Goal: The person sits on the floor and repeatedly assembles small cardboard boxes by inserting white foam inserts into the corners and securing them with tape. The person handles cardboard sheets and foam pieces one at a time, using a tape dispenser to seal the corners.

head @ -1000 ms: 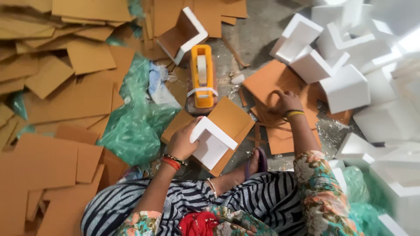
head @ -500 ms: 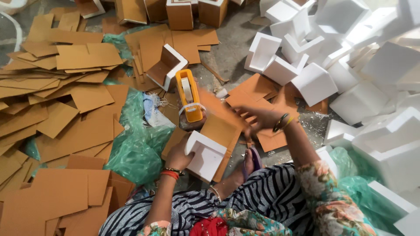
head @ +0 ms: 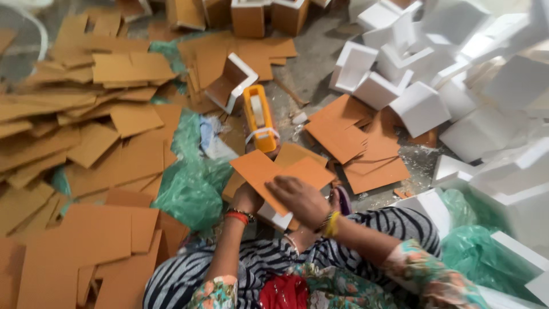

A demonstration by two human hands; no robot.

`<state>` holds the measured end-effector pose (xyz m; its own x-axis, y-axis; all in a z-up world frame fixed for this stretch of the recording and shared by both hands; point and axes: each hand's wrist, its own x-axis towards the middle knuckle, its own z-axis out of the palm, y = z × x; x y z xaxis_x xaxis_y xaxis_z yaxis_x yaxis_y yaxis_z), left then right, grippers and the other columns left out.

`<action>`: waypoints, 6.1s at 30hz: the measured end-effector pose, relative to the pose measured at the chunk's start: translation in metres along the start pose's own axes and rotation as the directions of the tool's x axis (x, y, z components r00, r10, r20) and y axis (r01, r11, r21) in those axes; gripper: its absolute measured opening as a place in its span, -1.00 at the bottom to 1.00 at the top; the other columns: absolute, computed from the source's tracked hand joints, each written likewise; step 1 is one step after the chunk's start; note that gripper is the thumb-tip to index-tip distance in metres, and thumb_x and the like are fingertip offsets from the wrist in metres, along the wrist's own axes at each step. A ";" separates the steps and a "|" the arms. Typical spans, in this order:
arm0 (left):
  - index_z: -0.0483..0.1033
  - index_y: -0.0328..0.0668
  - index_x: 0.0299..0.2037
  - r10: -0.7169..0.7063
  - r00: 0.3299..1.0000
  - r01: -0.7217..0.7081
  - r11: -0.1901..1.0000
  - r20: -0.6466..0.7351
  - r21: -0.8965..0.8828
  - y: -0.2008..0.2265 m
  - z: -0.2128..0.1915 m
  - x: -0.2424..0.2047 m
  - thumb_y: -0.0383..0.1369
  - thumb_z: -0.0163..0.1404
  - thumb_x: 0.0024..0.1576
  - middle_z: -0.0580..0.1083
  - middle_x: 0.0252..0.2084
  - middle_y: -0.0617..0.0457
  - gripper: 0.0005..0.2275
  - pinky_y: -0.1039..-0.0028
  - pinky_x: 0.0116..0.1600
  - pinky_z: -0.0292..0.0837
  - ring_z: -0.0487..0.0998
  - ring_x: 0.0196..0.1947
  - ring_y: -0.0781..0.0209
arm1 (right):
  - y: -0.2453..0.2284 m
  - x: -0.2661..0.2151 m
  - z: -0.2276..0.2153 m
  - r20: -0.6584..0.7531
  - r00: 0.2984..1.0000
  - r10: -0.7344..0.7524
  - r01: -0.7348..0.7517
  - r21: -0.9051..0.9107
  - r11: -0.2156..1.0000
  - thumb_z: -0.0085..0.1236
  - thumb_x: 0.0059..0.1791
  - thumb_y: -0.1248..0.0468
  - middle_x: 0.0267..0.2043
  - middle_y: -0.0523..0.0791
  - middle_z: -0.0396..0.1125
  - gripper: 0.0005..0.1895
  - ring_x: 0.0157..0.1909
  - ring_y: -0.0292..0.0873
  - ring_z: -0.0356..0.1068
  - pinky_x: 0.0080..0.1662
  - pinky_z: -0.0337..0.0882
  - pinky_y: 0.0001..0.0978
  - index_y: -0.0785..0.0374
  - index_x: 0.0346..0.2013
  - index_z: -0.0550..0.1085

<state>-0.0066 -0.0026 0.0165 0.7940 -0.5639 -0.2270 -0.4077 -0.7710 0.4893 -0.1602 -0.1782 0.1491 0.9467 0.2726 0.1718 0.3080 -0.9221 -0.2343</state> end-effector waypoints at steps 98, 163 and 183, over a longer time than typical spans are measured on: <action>0.46 -0.05 0.12 -0.107 0.838 -0.106 0.930 -0.534 -0.353 0.033 -0.049 -0.020 -0.43 0.22 -0.06 0.31 0.02 -0.25 -0.53 0.07 0.14 0.36 0.38 0.08 -0.31 | 0.087 0.067 0.108 0.005 0.827 0.562 -0.500 0.463 0.732 0.36 -0.08 -0.01 -0.60 -0.13 0.35 -0.60 -0.49 -0.18 0.32 -0.39 0.31 -0.27 0.27 -0.54 0.56; 0.64 0.15 0.02 0.162 0.789 -0.275 0.956 -0.592 -0.105 0.038 -0.067 -0.027 -0.36 0.26 -0.05 0.53 -0.10 0.10 -0.62 0.22 0.14 0.40 0.47 -0.02 -0.01 | 0.129 0.201 0.058 -0.001 0.844 0.536 -0.479 0.451 0.754 0.13 0.06 -0.08 -0.44 0.01 0.43 -0.54 -0.39 -0.20 0.38 -0.27 0.35 -0.27 0.30 -0.32 0.56; 0.60 0.18 0.08 0.126 0.836 -0.189 0.980 -0.535 -0.065 0.041 -0.066 -0.025 -0.42 0.28 -0.09 0.49 -0.08 0.12 -0.53 0.20 0.12 0.36 0.44 0.01 0.01 | 0.105 0.095 0.093 -0.139 0.985 0.106 0.012 0.661 0.750 0.26 -0.01 -0.09 0.06 0.01 0.45 -0.33 0.09 -0.03 0.41 0.07 0.43 -0.24 0.31 0.21 0.42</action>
<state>-0.0138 -0.0001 0.0974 0.8533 -0.4101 0.3221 -0.5204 -0.6293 0.5772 -0.0288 -0.2235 0.0523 0.9518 0.1324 0.2768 0.3050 -0.5072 -0.8061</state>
